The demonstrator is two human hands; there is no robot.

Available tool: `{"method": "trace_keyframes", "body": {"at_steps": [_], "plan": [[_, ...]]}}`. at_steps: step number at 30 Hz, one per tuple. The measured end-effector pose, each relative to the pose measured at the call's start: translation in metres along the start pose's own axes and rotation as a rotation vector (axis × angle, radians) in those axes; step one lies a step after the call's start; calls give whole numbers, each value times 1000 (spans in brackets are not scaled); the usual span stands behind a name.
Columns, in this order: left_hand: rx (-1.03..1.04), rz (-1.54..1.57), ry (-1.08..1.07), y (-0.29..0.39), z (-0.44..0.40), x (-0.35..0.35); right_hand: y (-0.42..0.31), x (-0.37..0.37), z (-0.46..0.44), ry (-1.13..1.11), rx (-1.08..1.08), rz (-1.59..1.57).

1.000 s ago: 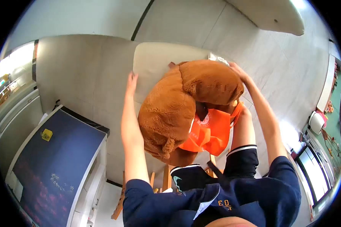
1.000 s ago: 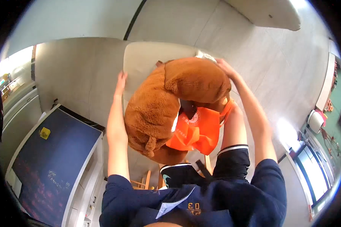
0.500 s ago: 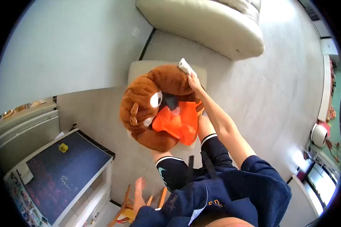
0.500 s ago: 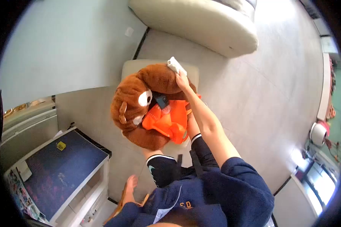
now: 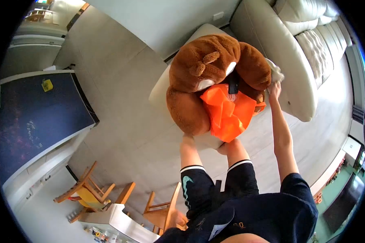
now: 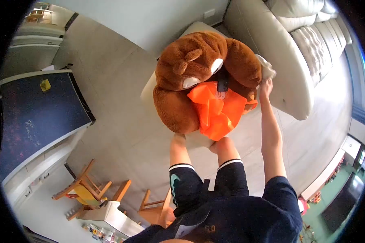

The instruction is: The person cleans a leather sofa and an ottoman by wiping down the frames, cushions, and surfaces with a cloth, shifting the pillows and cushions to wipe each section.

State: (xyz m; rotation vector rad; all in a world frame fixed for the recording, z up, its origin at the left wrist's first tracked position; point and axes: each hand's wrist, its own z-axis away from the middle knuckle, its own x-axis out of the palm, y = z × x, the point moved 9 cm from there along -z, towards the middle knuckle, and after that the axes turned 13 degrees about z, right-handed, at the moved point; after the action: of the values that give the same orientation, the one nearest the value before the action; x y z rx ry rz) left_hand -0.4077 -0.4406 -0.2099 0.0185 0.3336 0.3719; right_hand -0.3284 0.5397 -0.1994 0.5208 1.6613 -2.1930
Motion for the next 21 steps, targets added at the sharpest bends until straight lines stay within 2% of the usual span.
{"method": "trace_keyframes", "body": {"at_steps": [2, 3, 4, 5, 7, 8, 9, 10, 11, 12, 13, 16, 18, 19, 20, 21], "plan": [[185, -115, 49, 74, -56, -10, 39, -47, -9, 235, -101, 224], [329, -75, 164, 132, -91, -31, 52, -66, -1, 279, -55, 226], [462, -18, 277, 199, -131, -57, 61, -77, 4, 325, -6, 228], [583, 224, 453, 280, -163, -89, 71, -84, -2, 329, -2, 230], [716, 260, 196, 461, -237, -137, 107, -99, -6, 287, 141, 577], [790, 338, 191, 579, -201, -156, 128, -109, -17, 306, 163, 574], [809, 318, 195, 644, -238, -168, 131, -104, -31, 216, -85, 754], [859, 314, 135, 731, -230, -172, 109, -91, -22, 110, -329, 936], [891, 177, 183, 804, -209, -174, 104, -96, -22, 86, -269, 950], [1138, 322, -69, 876, -201, -160, 65, -90, -11, 64, -210, 958], [1172, 414, -171, 929, -148, -145, 34, -89, -6, 75, -189, 960], [1142, 86, -244, 1027, -59, -80, -11, -83, -23, 78, -46, 838], [1189, -175, -254, 1069, -74, -30, -18, -75, -54, 142, -153, 688], [1110, -254, -202, 1083, -90, -19, -20, -64, -69, 133, -172, 734], [1110, -266, -198, 1094, -113, -10, -16, -50, -82, 49, -32, 735], [997, -212, -93, 1100, -153, -13, -21, -31, -93, -31, -67, 777]]}}
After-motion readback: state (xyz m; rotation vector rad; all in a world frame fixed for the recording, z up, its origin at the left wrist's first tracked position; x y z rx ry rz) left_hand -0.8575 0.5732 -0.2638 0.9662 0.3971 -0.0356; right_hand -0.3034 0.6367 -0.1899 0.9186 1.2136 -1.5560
